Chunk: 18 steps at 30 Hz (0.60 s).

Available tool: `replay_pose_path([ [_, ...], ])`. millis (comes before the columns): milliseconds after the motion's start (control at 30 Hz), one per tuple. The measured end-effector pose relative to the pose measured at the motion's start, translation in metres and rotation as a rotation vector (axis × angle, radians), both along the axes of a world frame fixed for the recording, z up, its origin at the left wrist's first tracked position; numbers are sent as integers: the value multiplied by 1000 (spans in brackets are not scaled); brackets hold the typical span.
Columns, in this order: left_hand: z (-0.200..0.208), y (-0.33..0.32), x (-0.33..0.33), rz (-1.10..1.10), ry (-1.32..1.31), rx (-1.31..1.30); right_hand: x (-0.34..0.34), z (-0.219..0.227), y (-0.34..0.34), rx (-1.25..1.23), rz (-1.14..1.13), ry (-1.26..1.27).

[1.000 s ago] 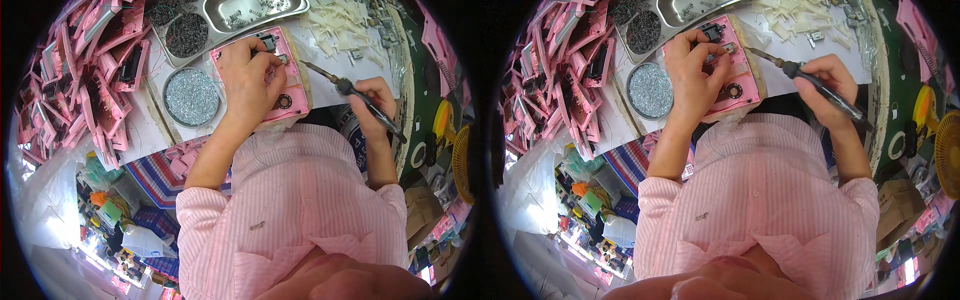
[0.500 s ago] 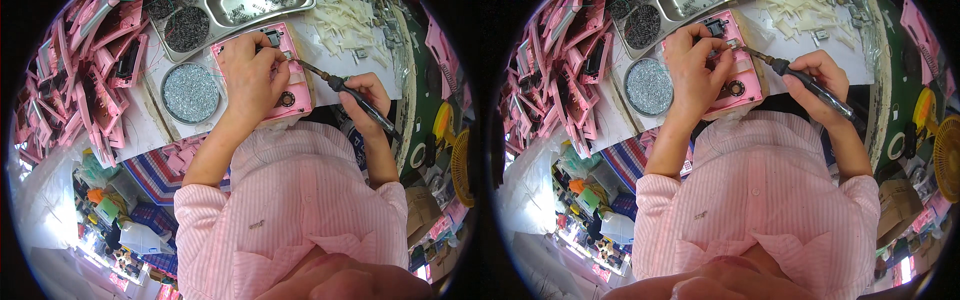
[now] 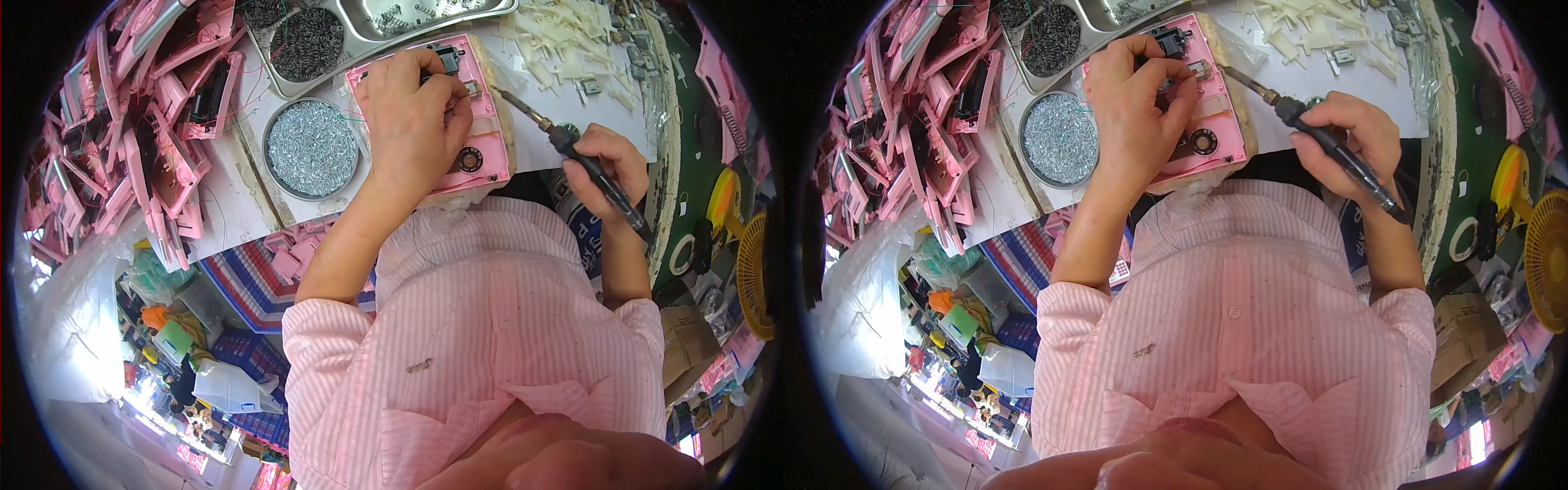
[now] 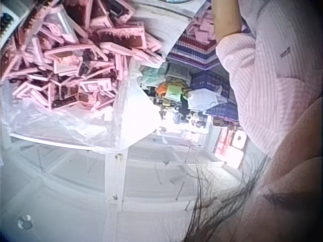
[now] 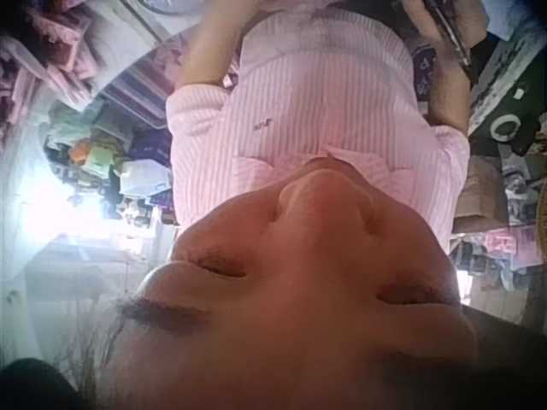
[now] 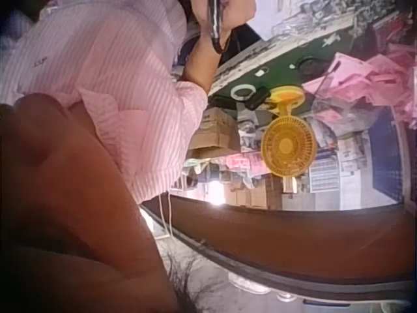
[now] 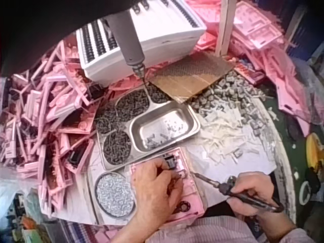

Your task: Assembling internal circuit components and securing the plastic outer casing of toy calculators at a factory workbench.

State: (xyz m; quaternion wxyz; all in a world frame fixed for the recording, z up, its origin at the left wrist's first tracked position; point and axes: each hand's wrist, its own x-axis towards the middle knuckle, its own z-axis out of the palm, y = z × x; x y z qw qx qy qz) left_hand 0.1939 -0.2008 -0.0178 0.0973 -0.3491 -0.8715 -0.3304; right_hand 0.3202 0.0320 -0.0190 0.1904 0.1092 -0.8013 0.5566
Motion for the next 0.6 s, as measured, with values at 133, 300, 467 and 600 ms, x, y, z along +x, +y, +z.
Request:
replay_pose_path([
  [133, 0, 0, 1, 6, -4, -7, 2, 1, 6, -81, -17, -27],
  [300, -2, 0, 1, 5, -1, 7, 3, 2, 9, -76, -41, -47],
  [467, -2, 1, 1, 15, 35, -23, 0, 0, 7, -66, -28, -46],
  [600, -3, 6, 2, 35, 38, -30, -6, -4, 0, -33, -30, -41],
])
